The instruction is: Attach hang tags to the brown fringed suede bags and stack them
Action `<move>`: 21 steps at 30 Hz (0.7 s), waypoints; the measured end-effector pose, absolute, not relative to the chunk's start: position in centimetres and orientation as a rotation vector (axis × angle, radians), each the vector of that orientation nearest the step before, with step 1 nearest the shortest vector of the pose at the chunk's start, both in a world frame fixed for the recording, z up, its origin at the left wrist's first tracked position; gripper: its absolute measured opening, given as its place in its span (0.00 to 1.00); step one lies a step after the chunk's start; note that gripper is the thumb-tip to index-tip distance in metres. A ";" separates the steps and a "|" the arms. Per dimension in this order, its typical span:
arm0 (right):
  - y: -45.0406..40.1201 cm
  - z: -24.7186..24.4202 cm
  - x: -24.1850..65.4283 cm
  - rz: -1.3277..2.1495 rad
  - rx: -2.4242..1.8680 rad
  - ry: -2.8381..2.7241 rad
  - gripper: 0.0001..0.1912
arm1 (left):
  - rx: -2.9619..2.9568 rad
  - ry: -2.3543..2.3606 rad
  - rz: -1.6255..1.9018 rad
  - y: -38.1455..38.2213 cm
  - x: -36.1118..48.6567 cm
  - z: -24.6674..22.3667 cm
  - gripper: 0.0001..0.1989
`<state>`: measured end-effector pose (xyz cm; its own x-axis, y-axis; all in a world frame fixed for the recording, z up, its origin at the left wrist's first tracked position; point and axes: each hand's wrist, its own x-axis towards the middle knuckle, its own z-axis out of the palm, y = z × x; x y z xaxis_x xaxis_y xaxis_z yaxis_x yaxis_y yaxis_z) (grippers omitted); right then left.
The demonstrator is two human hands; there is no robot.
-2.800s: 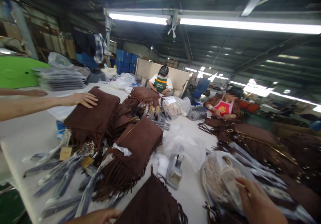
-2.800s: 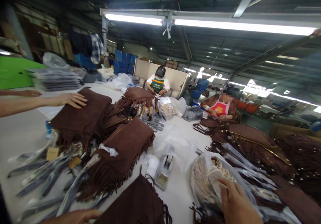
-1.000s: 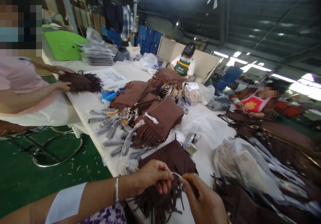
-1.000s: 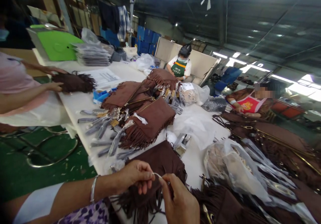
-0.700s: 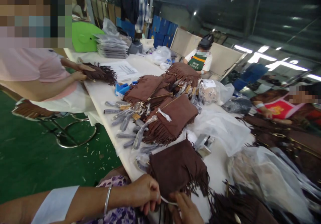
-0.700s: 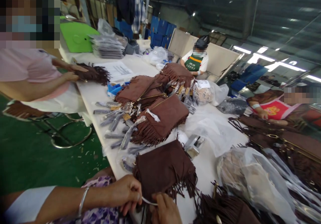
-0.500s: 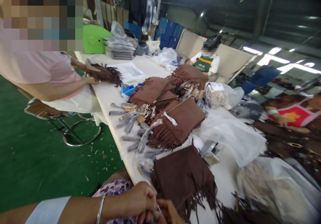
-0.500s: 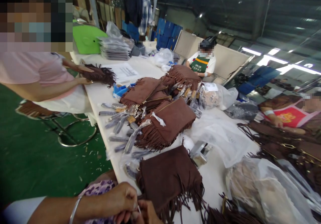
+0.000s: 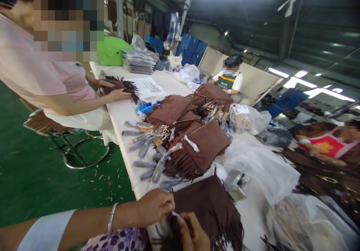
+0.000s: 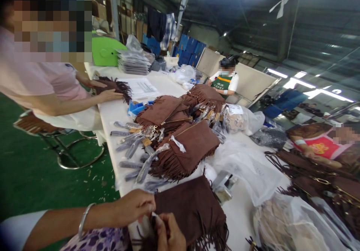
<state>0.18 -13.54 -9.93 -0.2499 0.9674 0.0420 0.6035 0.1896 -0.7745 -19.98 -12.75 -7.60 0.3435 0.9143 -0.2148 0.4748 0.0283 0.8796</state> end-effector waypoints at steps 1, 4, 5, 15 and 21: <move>-12.4 -9.9 -0.2 0.831 -1.402 -1.978 0.18 | 1.826 1.383 0.552 -12.0 -20.2 -7.8 0.10; -9.0 -9.9 -1.6 0.574 -1.233 -2.226 0.13 | 2.300 1.560 0.344 -10.1 -20.3 -8.6 0.12; -8.0 -10.0 -2.0 0.498 -1.196 -2.308 0.12 | 2.366 1.573 0.245 -9.7 -20.2 -8.9 0.11; -6.9 -10.9 -0.8 0.425 -1.026 -2.511 0.10 | 2.184 1.629 0.184 -14.3 -19.5 -8.7 0.19; -9.2 -10.2 1.5 0.527 -1.038 -2.265 0.08 | 1.604 1.431 0.557 -13.8 -20.2 -6.7 0.23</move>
